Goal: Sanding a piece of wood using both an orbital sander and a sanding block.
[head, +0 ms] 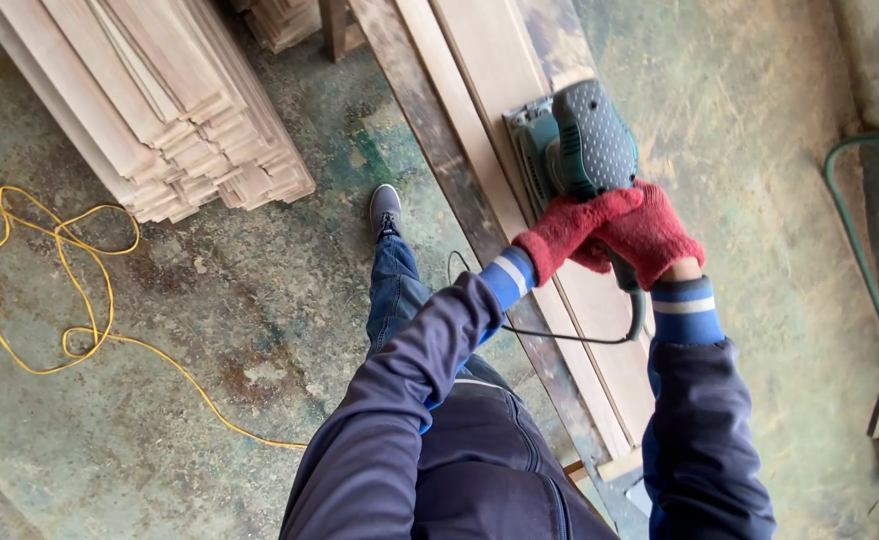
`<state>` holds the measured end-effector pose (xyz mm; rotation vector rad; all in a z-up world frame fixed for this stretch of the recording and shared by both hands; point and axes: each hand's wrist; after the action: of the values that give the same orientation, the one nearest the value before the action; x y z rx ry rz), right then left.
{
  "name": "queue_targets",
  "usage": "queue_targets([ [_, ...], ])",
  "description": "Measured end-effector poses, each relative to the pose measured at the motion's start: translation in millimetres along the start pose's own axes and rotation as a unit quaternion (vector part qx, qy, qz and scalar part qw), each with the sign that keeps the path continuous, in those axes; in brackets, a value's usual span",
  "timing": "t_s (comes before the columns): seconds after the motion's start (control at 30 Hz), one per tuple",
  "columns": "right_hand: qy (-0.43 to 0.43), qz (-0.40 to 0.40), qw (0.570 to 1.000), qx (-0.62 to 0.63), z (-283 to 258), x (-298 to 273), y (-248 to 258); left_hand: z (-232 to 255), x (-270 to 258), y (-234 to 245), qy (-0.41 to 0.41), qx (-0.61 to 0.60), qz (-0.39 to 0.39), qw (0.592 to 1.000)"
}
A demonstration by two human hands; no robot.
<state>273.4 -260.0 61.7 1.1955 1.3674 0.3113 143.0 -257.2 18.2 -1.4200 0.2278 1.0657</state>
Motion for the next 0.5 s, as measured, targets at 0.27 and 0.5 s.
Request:
queue_targets([
  [0.27,-0.056,-0.016,0.997,0.059,137,-116,-40,-177,-17,-11,0.073,0.039,-0.048,0.995],
  [0.5,-0.116,-0.014,0.992,0.046,189,-205,-72,-276,-53,-6,0.145,0.072,-0.067,0.985],
])
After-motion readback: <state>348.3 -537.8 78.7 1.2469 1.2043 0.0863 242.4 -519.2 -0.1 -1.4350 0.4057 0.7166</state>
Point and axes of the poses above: each hand's wrist, its own x-axis towards the middle knuckle, its own y-axis out of the back of the hand, z = x × y, and after that the axes turned 14 degrees about -x, right-handed
